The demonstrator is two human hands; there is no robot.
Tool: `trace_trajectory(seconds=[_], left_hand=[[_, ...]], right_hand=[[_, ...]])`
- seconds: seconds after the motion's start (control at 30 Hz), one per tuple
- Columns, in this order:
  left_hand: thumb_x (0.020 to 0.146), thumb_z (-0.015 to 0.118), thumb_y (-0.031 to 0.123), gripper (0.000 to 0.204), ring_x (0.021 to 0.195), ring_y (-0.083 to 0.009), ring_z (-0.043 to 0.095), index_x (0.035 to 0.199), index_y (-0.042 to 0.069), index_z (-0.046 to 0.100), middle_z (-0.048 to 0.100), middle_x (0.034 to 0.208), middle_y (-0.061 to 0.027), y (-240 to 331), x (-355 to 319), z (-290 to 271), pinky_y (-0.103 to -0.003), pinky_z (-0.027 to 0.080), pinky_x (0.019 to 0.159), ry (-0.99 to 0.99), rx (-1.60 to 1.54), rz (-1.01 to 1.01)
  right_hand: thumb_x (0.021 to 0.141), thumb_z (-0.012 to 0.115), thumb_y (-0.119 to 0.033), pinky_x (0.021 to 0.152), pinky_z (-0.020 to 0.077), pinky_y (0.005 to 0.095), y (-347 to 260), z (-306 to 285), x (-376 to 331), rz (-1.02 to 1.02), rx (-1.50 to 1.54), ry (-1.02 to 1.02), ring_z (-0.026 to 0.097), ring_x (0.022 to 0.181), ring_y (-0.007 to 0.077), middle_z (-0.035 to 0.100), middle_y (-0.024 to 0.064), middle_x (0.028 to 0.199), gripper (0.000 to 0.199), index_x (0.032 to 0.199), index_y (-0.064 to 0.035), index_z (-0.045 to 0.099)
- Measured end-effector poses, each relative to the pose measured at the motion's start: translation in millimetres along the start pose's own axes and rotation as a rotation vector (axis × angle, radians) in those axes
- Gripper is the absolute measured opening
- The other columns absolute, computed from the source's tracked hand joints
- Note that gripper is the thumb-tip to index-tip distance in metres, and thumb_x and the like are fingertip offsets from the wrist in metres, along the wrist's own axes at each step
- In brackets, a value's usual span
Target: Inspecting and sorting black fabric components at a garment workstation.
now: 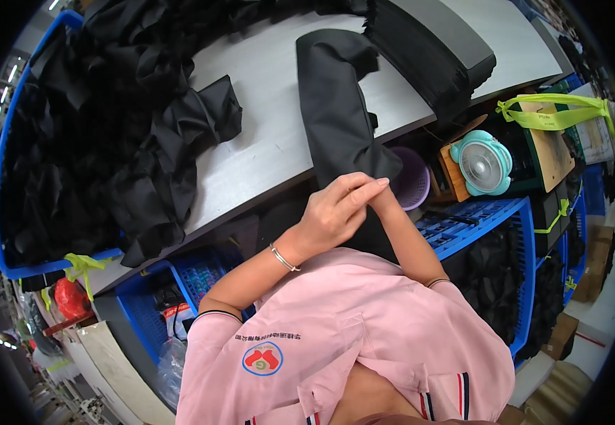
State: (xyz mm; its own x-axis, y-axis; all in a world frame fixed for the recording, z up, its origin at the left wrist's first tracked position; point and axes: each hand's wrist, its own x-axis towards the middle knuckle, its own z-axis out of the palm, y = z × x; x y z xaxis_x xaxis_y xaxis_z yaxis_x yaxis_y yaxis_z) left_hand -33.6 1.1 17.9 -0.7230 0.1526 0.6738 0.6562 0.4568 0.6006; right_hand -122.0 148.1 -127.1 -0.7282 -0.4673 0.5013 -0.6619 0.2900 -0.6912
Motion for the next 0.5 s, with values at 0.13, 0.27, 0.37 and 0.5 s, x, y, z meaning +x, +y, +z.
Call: trace_trajectory(seconds=[0.13,0.27,0.37,0.5], left_hand=[[0.077,0.07,-0.004,0.057,0.113,-0.0279,0.058,0.132,0.001,0.054,0.051,0.137,-0.0185,-2.3,-10.8,-13.8,-0.035,0.052,0.088,0.275,0.143,-0.213],[0.075,0.07,-0.001,0.073,0.131,-0.031,0.046,0.142,0.004,0.043,0.039,0.149,-0.0186,-2.6,-21.3,-7.3,-0.037,0.044,0.099,0.223,0.163,-0.39],[0.074,0.075,0.002,0.078,0.131,-0.0307,0.045,0.144,0.004,0.041,0.037,0.149,-0.0178,-2.7,-12.1,8.9,-0.037,0.044,0.099,0.266,0.153,-0.396],[0.072,0.074,-0.003,0.066,0.118,-0.0292,0.052,0.134,0.005,0.052,0.05,0.133,-0.0146,-0.9,3.8,9.6,-0.037,0.047,0.094,0.393,0.057,-0.405]], right_hand=[[0.101,0.056,-0.026,0.104,0.0477,0.0386,-59.1,-25.1,37.6,0.719,1.03,0.256,0.056,0.125,0.0231,0.056,0.0109,0.139,0.049,0.143,-0.0025,0.046],[0.1,0.058,-0.027,0.099,0.0515,0.0403,-71.0,-45.3,56.9,0.792,1.384,0.338,0.06,0.118,0.0246,0.058,0.0115,0.135,0.048,0.14,-0.0025,0.048],[0.098,0.061,-0.027,0.094,0.054,0.0407,-76.0,-46.8,63.7,0.745,1.406,0.341,0.062,0.111,0.0238,0.06,0.0112,0.128,0.046,0.136,-0.0025,0.051],[0.095,0.065,-0.024,0.088,0.0563,0.0394,-83.3,-47.5,63.0,0.666,1.385,0.35,0.065,0.104,0.0224,0.064,0.0103,0.119,0.041,0.129,-0.0018,0.056]])
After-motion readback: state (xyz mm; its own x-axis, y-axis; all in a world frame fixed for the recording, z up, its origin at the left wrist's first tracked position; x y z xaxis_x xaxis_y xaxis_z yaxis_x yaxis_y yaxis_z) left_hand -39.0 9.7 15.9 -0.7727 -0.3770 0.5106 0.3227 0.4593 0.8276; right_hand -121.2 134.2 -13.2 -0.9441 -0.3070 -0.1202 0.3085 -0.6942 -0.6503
